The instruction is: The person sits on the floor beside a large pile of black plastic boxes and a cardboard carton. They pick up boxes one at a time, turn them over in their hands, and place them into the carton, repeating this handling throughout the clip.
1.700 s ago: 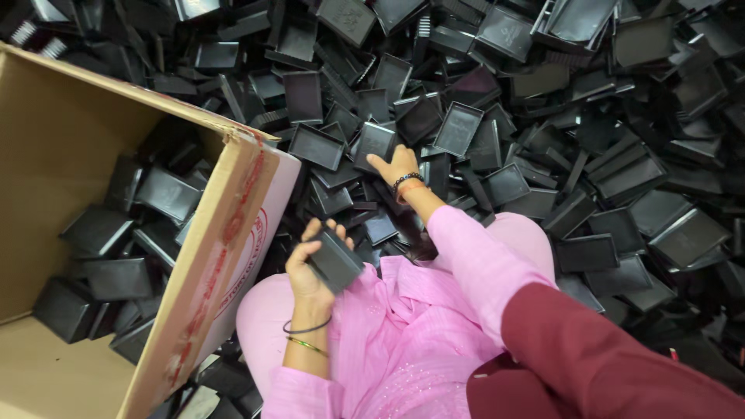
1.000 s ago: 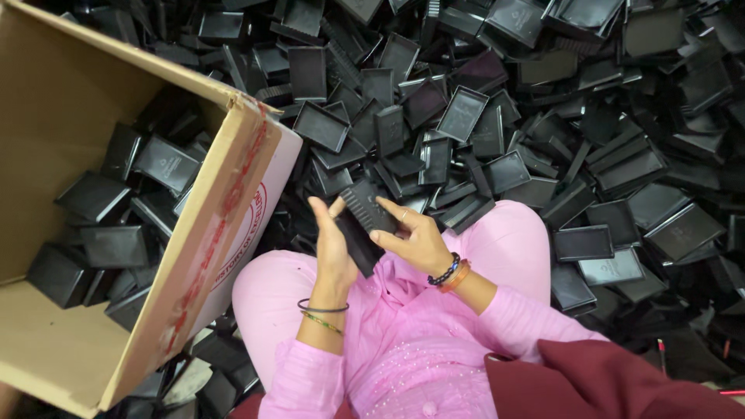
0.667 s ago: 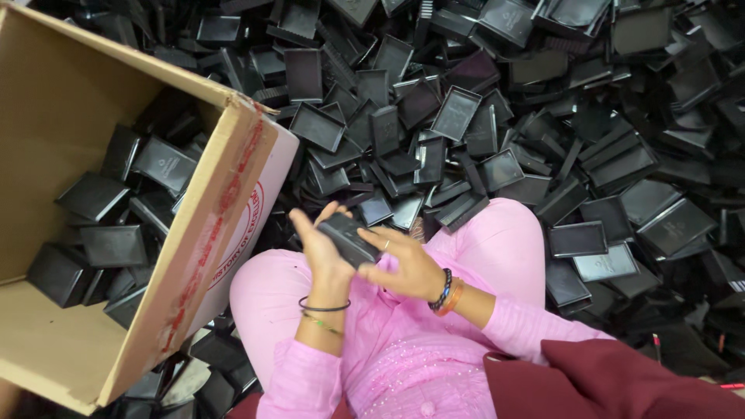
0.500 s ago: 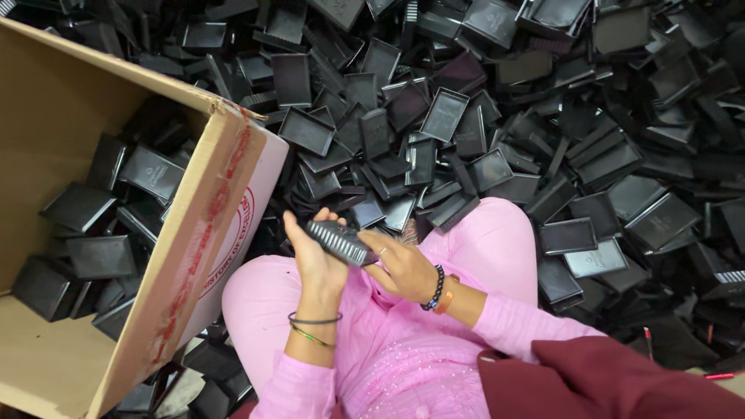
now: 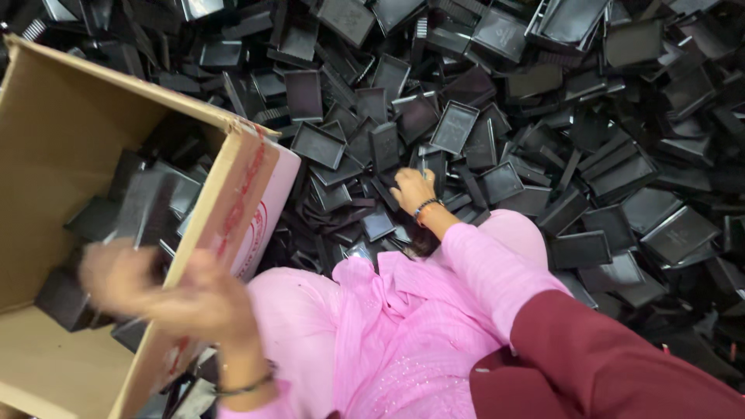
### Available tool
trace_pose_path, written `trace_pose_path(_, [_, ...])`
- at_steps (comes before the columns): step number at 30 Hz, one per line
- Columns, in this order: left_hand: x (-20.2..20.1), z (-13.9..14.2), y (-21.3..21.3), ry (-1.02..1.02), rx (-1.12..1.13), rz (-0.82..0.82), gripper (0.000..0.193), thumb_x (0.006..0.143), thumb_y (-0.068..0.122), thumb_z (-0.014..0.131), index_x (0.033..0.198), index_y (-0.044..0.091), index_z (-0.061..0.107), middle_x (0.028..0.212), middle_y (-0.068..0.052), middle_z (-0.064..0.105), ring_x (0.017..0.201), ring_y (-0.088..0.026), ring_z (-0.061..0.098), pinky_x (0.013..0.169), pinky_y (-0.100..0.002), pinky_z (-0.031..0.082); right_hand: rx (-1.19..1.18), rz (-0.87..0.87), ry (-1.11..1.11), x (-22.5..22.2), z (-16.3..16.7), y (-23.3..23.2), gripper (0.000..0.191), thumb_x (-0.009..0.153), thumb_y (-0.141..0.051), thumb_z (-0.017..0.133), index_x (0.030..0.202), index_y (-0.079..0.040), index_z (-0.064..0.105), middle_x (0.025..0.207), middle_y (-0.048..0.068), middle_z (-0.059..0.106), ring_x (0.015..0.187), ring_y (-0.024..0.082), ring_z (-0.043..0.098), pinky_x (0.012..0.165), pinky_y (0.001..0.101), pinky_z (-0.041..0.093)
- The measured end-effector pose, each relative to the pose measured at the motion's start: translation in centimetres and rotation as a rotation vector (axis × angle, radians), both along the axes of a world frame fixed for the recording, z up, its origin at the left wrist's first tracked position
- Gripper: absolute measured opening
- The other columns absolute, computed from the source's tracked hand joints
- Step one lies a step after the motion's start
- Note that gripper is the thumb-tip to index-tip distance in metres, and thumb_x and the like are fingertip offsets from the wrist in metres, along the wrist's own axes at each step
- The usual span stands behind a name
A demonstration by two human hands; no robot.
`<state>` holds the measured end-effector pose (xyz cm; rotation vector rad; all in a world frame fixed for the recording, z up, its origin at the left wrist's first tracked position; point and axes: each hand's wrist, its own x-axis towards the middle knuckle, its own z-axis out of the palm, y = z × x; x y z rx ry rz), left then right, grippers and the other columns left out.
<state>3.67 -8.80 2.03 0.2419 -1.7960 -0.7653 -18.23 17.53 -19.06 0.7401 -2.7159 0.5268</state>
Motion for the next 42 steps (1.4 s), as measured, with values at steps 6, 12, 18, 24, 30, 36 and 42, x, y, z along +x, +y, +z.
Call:
trace_pose_path(6, [-3.4,-9.4,9.5,-0.442,1.886,-0.763,0.035,0.101,0.044,0.062,0.095,0.011,0.053,0.078,0.0,0.053,0.067,-0.015,0.048,0.06,-0.034,0.042,-0.418,0.258,-0.509,10.7,10.3,1.2,0.02,0.089,-0.023,0.073,0.097,-0.005,0.073,0.093,0.015,0.071,0.087,0.031,0.07,0.08,0.0401,0.054])
trace_pose_path(12, [-5.6,-9.8,7.8,-0.23,2.06,-0.694,0.025,0.094,0.026,0.061,0.118,0.018,0.065,0.103,-0.006,0.069,0.095,-0.021,0.066,0.087,-0.041,0.055,-0.603,-0.132,-0.492,4.1,9.5,-0.3,0.047,0.079,-0.035,0.086,0.111,-0.005,0.068,0.104,0.012,0.07,0.098,0.029,0.072,0.088,0.0366,0.056])
trace_pose_path(18, [-4.2,-9.1,6.2,-0.23,2.034,-0.81,0.061,0.099,0.058,0.05,0.131,0.007,0.061,0.11,-0.008,0.071,0.098,-0.024,0.067,0.09,-0.041,0.056,-0.279,-0.343,-0.151,-4.3,-0.5,-0.2,0.08,0.07,-0.027,0.087,0.136,-0.001,0.049,0.131,0.022,0.059,0.12,0.042,0.058,0.1,0.0576,0.037])
trace_pose_path(24, [-4.5,-11.0,7.3,-0.331,2.026,-0.632,0.074,0.095,0.071,0.041,0.127,0.008,0.065,0.109,-0.007,0.072,0.095,-0.022,0.068,0.087,-0.04,0.057,-0.385,-0.105,-0.135,-2.6,-2.2,2.5,0.062,0.088,-0.031,0.078,0.138,-0.007,0.049,0.136,0.02,0.056,0.124,0.04,0.058,0.108,0.0505,0.049])
trace_pose_path(30, [-4.0,-11.7,10.8,-0.367,2.112,-0.767,0.066,0.1,0.068,0.046,0.118,0.008,0.067,0.103,-0.012,0.07,0.088,-0.025,0.068,0.079,-0.039,0.058,-0.156,-0.203,-0.132,-3.2,-1.5,0.1,0.094,0.063,-0.039,0.091,0.138,-0.008,0.043,0.136,0.03,0.048,0.118,0.049,0.051,0.095,0.058,0.041])
trace_pose_path(36, [-2.1,-10.7,10.6,-0.464,2.097,-0.634,0.074,0.095,0.071,0.04,0.124,0.008,0.067,0.107,-0.009,0.072,0.09,-0.023,0.068,0.076,-0.038,0.058,-0.07,-0.339,-0.322,-4.6,2.9,-2.7,0.09,0.067,-0.039,0.09,0.14,-0.014,0.042,0.124,0.018,0.062,0.118,0.037,0.061,0.111,0.061,0.03])
trace_pose_path(42, [-3.9,-10.3,8.3,-0.387,1.948,-0.65,0.08,0.098,0.069,0.036,0.14,0.005,0.059,0.128,-0.007,0.068,0.107,-0.017,0.064,0.091,-0.032,0.055,-0.503,0.04,-0.815,3.2,9.9,-1.3,0.083,0.077,-0.038,0.084,0.138,0.001,0.043,0.108,0.015,0.071,0.099,0.023,0.072,0.089,0.0352,0.057])
